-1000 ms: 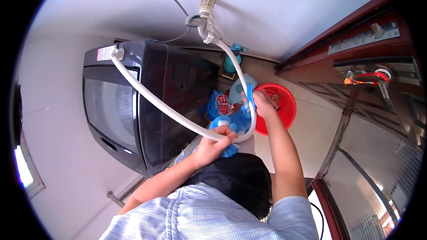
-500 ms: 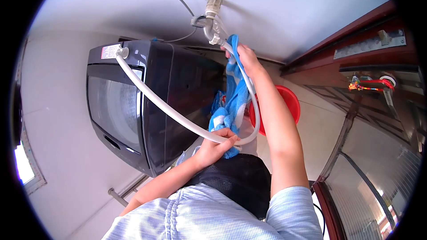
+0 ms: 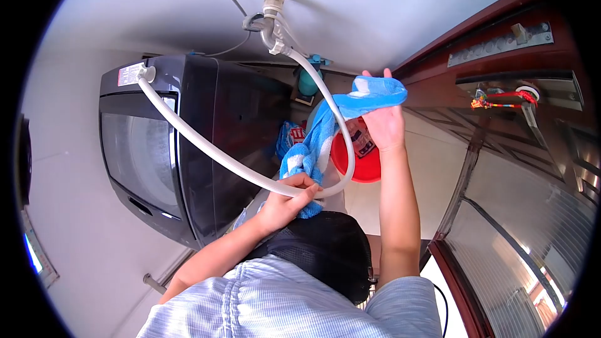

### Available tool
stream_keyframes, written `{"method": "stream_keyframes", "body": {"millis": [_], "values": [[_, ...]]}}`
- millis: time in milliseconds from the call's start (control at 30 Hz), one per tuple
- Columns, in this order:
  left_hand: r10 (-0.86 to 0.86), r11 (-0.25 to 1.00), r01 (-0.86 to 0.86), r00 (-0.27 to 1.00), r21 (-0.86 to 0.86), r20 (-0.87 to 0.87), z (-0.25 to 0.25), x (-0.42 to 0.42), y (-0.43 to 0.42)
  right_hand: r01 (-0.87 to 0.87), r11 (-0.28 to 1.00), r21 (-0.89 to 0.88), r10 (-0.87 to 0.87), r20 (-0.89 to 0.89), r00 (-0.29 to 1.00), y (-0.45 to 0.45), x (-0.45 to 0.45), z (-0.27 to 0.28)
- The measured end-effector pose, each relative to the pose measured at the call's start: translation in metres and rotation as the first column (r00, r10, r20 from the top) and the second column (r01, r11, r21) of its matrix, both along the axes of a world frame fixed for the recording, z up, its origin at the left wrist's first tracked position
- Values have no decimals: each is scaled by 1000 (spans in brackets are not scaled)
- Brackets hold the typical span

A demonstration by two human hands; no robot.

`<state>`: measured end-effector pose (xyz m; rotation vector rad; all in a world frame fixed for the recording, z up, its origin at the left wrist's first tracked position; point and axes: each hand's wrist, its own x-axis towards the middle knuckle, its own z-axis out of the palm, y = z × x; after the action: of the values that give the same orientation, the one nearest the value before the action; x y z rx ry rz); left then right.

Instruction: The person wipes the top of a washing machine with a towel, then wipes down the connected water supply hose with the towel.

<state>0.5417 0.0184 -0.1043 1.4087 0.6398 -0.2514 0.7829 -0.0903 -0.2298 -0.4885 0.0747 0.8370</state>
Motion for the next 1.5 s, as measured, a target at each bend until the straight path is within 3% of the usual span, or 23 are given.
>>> {"method": "stream_keyframes", "body": {"millis": [167,233,333,433,467,600,667,700,767,900,967,1033,1100,1167,1233,1267,1400,1467,1500], "values": [[-20,1000,20,1000,24,6,-4,-3,1,157,985,70,-156,-15,988,-1,4,-37],[8,1000,-8,1000,12,9,-7,-5,1,217,951,219,-174,-200,964,3,13,-70],[7,1000,-7,1000,1,-6,-3,-4,2,301,950,81,-274,-242,931,16,18,-105],[0,1000,1,1000,30,-31,-2,-3,2,229,948,223,-163,-279,947,25,18,-132],[8,999,-7,999,34,-32,-2,-4,3,249,955,162,-197,-281,939,29,17,-140],[18,999,-15,998,52,-53,-1,-4,4,125,959,255,-60,-248,967,40,18,-134],[20,998,-17,998,58,-58,-2,-3,3,157,984,80,-126,-305,944,46,10,-97],[21,998,-18,998,63,-55,-2,-3,3,154,985,81,-123,-306,944,48,11,-86],[23,997,-20,998,69,-52,-4,-3,3,-26,991,134,44,-136,990,53,11,-72],[22,996,-19,999,83,-38,-6,-1,2,-51,999,15,51,-7,999,79,9,-73],[15,996,-11,999,91,-40,-6,0,1,-108,994,-4,106,222,969,98,1,-42],[18,995,-15,999,100,-28,-8,0,0,-100,995,26,95,151,984,114,-10,-24],[20,994,-17,999,104,-30,-9,0,-2,-15,976,-218,66,230,971,130,-18,-18],[19,994,-16,999,109,-27,-9,1,0,23,964,-265,32,203,979,139,-22,-29],[11,995,-6,999,97,-50,-9,1,0,251,846,-470,178,694,698,147,-26,-29],[10,995,-5,999,99,-49,-10,1,0,356,783,-510,214,759,615,150,-25,-29],[15,994,-9,998,113,-53,-11,0,0,401,745,-532,313,811,494,147,-24,-26],[10,994,-4,998,105,-57,-11,0,0,402,822,-402,80,782,618,152,-28,-46],[10,994,-5,999,105,-53,-10,1,0,405,821,-402,78,782,619,153,-25,-42]]}}
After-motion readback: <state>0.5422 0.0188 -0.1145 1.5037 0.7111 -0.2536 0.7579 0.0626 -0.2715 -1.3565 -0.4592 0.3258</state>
